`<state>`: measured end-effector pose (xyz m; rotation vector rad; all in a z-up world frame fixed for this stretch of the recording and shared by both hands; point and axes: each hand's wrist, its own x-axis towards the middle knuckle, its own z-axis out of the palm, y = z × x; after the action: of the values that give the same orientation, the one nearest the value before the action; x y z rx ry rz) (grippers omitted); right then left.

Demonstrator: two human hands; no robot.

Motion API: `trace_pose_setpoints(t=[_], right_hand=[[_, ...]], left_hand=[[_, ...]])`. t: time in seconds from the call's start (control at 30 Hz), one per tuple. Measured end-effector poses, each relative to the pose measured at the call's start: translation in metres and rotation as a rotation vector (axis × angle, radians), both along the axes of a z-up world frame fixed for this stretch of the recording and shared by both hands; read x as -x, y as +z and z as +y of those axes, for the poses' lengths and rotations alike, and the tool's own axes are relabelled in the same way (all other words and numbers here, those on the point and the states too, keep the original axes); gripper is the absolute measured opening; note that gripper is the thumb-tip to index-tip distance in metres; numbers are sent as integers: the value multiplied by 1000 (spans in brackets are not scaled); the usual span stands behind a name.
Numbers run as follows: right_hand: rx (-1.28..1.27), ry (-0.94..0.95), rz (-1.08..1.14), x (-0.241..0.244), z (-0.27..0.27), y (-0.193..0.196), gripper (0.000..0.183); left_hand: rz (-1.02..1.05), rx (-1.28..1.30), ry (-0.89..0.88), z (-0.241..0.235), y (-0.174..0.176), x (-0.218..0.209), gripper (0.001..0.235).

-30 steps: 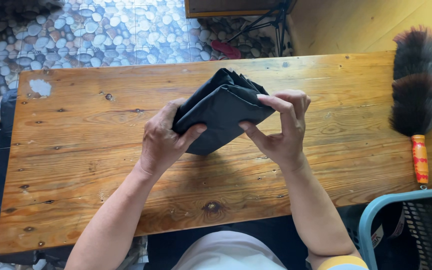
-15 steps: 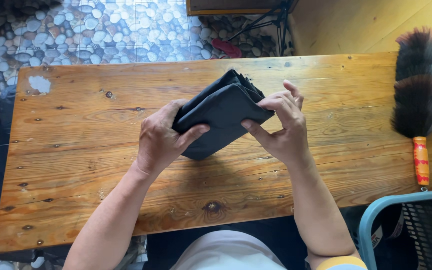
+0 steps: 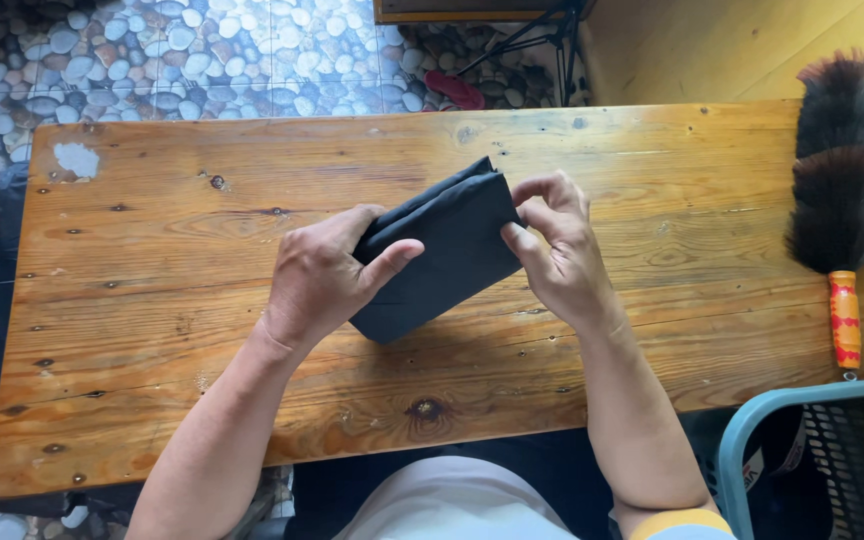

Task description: The person uses a feather duster to brush a large piece of black fabric laid out on a wooden table. They then fold the fabric into a compact rectangular shape and place it into a small black zippered pouch.

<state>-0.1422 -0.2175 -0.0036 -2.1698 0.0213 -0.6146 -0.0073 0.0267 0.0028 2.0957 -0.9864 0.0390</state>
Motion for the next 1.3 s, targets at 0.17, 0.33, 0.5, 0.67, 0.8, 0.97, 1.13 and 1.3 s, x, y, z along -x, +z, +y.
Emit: trace_pose_setpoints(t=[0.17,0.33,0.5,0.67,0.8,0.97,1.13,1.3], right_hand=[[335,-187,-170,-8,13,-11,56],[646,-38,-266,-13,59,1,52],[688,-27,-112,-16,57,-24,64],[626,-95,-54,-17,45,-30,47],[591,-155,-57,-16,34,-28,46],[578,-314,-52,-14,29,-27,48],[641,-294,-39,-21,30,-5,41],[700,-205,-25,-38,39,-2,47]], left_hand=[[4,-248,7,2,6,4,53],[69,-441,-109,-7,8,14,57],[153,-484,-154,-11,4,15,71],[486,-270,-76,-6,23,5,62],[612,-144,-84,-1,14,-14,57],[746,-57,-105,-8,-21,-18,66],[695,82,-51,-19,-40,-7,53],[755,190,-53,-22,-37,2,40]])
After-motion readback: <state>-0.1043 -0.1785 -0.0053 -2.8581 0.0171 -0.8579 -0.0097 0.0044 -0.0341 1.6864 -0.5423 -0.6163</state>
